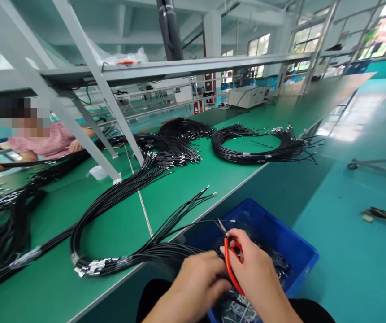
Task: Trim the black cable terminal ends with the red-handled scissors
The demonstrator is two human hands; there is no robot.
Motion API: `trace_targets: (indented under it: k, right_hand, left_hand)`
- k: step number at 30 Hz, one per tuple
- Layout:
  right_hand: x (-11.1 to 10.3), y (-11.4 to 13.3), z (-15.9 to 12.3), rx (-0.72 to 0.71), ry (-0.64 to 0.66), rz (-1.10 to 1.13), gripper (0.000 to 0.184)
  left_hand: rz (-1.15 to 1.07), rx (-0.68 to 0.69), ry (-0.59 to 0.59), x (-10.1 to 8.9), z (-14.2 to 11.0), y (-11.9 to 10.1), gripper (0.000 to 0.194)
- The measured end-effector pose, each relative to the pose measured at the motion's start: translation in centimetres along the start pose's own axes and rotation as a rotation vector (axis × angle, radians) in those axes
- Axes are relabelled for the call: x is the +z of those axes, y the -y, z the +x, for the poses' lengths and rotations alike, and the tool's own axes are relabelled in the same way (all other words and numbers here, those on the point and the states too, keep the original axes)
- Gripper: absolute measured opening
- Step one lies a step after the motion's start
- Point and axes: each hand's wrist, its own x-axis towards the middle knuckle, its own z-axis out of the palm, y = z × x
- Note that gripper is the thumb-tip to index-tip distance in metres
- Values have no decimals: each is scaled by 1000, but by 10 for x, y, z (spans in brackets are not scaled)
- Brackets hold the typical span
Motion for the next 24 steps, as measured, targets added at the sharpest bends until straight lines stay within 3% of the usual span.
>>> trace_targets:
  k: [3, 6, 13, 15, 18, 21, 24]
  right_hand:
    - [15, -14, 4, -22, 164, -41, 15]
    - [25, -23, -2, -14, 274, -5, 7]
    - [31, -31, -10, 48, 323, 167, 14]
    - [26, -35, -7, 76, 274, 223, 9]
    - [8, -40, 0, 118, 59, 319, 11]
    - [-18, -35, 4, 129, -198, 418, 28]
    - [-30, -12, -3, 101, -275, 567, 39]
  left_hand:
    - [262, -123, -147, -33, 5, 15, 9]
    - [336, -181, -221, -44, 23, 26, 14]
    - [358, -40, -113, 2, 83, 23, 16]
    - [354, -16, -76, 9, 93, 21, 16]
    - [331, 9, -58, 3, 89, 14, 15]
    - [278, 43, -60, -16, 67, 0, 10]
    - [69, 14, -70, -33, 41, -15, 7]
